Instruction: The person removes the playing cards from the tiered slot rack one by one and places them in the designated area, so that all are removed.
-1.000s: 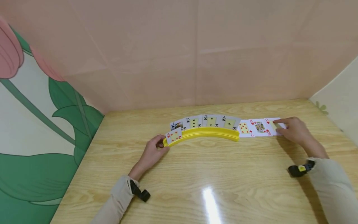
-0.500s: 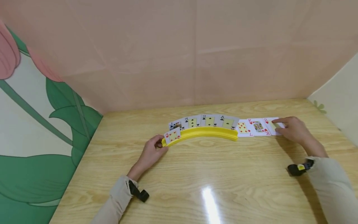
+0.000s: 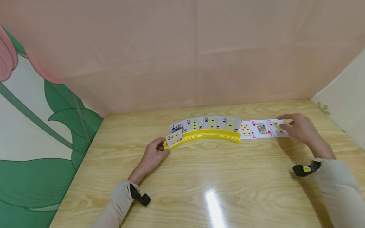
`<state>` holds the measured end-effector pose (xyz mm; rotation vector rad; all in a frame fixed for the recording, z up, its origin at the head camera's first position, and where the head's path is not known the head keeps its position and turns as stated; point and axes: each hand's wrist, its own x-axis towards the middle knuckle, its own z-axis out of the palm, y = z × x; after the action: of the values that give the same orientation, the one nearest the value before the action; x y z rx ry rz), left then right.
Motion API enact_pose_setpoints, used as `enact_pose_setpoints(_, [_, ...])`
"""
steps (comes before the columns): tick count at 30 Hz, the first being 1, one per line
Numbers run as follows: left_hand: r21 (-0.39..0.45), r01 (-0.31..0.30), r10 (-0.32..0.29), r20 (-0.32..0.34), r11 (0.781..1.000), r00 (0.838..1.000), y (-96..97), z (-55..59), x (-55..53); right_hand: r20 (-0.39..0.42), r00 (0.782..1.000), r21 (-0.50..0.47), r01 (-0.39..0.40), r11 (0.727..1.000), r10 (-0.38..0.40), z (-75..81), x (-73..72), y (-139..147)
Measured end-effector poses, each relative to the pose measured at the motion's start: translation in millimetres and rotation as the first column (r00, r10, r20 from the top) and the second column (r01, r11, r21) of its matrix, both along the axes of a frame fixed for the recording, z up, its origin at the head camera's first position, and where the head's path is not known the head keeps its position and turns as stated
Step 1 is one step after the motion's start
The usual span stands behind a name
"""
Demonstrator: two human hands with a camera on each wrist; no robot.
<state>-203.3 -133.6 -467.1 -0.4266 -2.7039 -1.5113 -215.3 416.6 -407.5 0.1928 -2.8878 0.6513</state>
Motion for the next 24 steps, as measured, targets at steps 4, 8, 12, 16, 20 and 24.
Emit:
enact_pose_setpoints(4, [0.0,0.006,-0.006,-0.011,1.0,1.0,0.7,0.3,0.1,-0.07,0.997,0.013,-0.017,1.0,0.018,16.1,5.9,-17.8])
enact_pose_setpoints(8, [0.008,0.0,0.0,-0.002,1.0,1.0,1.2,0.7,1.1,-0.104,0.994,0.023,-0.034,0.999,0.037,32.0,10.6,-35.8])
enact_pose_setpoints(12, [0.012,-0.005,0.005,0.01,1.0,1.0,1.2,1.3,1.2,-0.106,0.994,0.027,-0.038,0.999,0.041,44.4,14.7,-49.8])
enact_pose_setpoints(16, [0.019,-0.003,0.003,0.009,1.0,1.0,0.8,1.3,1.1,-0.13,0.99,0.031,-0.051,0.998,0.055,53.0,18.3,-60.9])
enact_pose_setpoints(20, [0.021,0.0,0.0,-0.003,1.0,1.0,-0.1,0.0,1.5,-0.192,0.978,0.038,-0.076,0.996,0.081,58.8,21.4,-71.7])
enact_pose_setpoints(24, [0.017,0.004,-0.004,-0.011,1.0,1.0,-0.2,-1.1,0.9,-0.227,0.969,0.032,-0.096,0.995,0.101,62.3,24.5,-81.4])
